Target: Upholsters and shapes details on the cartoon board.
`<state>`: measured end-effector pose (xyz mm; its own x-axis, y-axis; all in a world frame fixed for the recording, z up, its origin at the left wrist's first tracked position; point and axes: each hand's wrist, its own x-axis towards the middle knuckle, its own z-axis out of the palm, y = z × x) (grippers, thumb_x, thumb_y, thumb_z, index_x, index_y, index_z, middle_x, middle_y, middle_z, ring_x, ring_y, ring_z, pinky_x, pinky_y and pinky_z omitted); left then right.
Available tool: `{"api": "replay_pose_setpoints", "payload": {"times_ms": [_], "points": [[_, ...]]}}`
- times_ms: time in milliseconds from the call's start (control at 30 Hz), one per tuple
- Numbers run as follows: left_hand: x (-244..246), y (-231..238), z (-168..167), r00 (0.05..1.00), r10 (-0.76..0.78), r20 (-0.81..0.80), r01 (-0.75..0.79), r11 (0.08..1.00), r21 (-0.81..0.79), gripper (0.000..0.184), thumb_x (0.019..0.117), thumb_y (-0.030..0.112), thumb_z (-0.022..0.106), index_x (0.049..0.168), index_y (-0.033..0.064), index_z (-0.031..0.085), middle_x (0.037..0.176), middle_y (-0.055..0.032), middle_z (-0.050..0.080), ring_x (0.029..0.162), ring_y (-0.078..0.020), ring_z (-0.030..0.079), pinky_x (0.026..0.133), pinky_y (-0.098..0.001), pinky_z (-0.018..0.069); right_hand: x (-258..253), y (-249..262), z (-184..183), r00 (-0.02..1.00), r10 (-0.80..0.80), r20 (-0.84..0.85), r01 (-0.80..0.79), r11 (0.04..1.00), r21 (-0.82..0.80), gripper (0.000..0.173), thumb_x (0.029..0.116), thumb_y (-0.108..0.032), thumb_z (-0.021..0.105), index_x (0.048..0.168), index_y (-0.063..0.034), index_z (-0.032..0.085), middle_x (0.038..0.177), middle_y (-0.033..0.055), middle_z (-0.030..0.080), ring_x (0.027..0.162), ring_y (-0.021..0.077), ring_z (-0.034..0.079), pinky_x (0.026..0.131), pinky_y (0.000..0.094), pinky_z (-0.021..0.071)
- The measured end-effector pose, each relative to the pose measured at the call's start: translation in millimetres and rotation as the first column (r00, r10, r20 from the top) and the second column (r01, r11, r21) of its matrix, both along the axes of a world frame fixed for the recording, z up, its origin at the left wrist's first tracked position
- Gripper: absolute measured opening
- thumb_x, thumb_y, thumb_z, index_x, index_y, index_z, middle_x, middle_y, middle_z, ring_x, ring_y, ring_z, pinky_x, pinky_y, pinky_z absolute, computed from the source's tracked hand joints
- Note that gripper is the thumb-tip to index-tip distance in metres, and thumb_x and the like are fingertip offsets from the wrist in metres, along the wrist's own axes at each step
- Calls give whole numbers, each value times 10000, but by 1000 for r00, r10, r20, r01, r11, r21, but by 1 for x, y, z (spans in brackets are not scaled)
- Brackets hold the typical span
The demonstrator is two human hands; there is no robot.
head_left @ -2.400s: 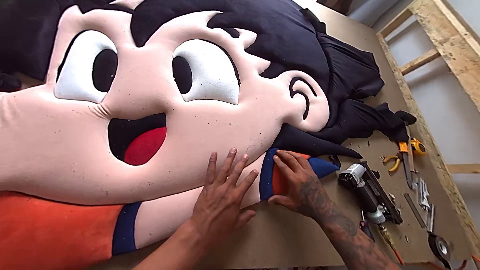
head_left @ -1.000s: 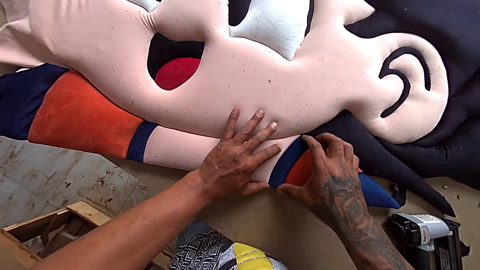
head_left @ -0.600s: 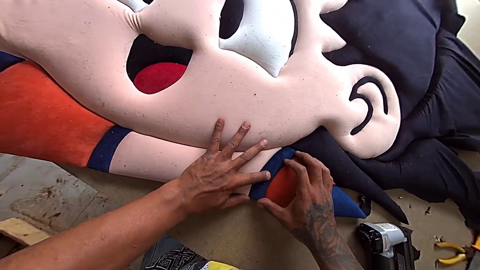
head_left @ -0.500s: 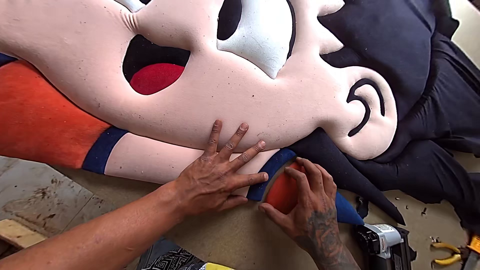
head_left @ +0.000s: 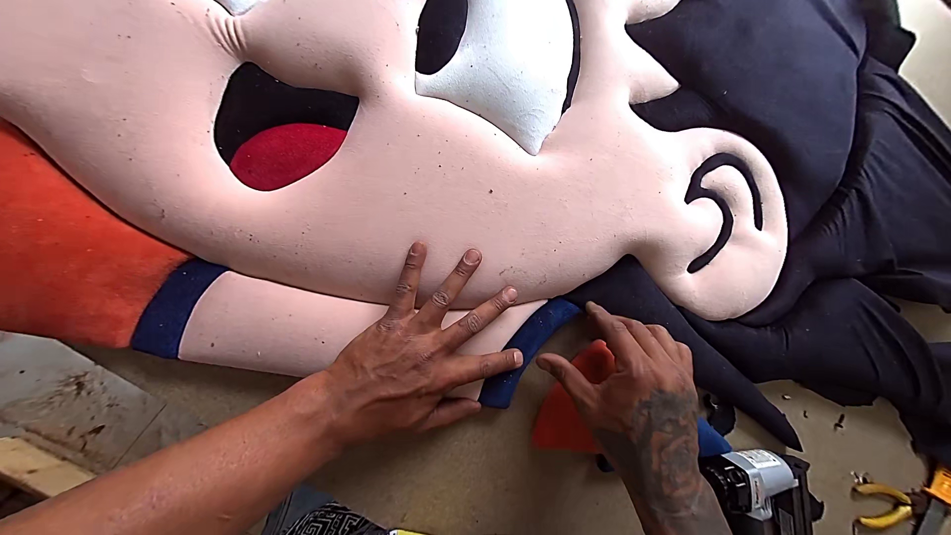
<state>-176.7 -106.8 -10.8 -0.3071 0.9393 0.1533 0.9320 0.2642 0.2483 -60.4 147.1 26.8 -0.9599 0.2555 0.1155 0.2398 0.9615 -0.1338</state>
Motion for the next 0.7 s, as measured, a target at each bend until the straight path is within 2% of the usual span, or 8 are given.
{"api": "replay_pose_setpoints", "payload": {"times_ms": [67, 233, 400, 700], "points": [[1, -1, 0, 1000, -1, 10, 1, 1000, 1, 591, 930, 690, 499, 1500, 542, 455, 1744, -52, 93, 1549, -539, -52, 1114, -876, -20, -1, -3, -4, 1000, 14, -9, -14, 1000, -8, 761, 794, -748, 658, 1270, -160, 741, 1097, 35, 740, 990, 242, 655, 829, 453, 497], [0, -1, -1, 1000, -7, 9, 7, 1000, 18, 592, 936, 689, 490, 1506, 533, 453, 1741, -44, 120, 1552, -534, -39, 1112, -881, -16, 1, -6, -12, 999, 34, -41, -36, 999, -29, 650, 813, -689, 696, 1227, -193, 766, 1142, 21, 729, 1038, 228, 645, 858, 436, 493], [0, -2, -1, 1000, -17, 14, 17, 1000, 15, 574, 949, 673, 483, 1502, 519, 469, 1736, -2, 155, 1563, -506, -35, 1111, -879, -17, 3, -3, -20, 996, 35, -86, -44, 993, -107, 723, 757, -717, 730, 1231, -172, 760, 1136, 19, 725, 1042, 217, 642, 880, 431, 495], [0, -2, -1, 1000, -27, 13, 26, 999, 33, 569, 955, 664, 485, 1501, 504, 481, 1727, 13, 195, 1579, -461, -8, 1125, -868, -25, 4, -1, -27, 988, 55, -144, -79, 982, -172, 768, 711, -745, 753, 1229, -178, 757, 1131, 6, 720, 1053, 209, 633, 889, 424, 503]]}}
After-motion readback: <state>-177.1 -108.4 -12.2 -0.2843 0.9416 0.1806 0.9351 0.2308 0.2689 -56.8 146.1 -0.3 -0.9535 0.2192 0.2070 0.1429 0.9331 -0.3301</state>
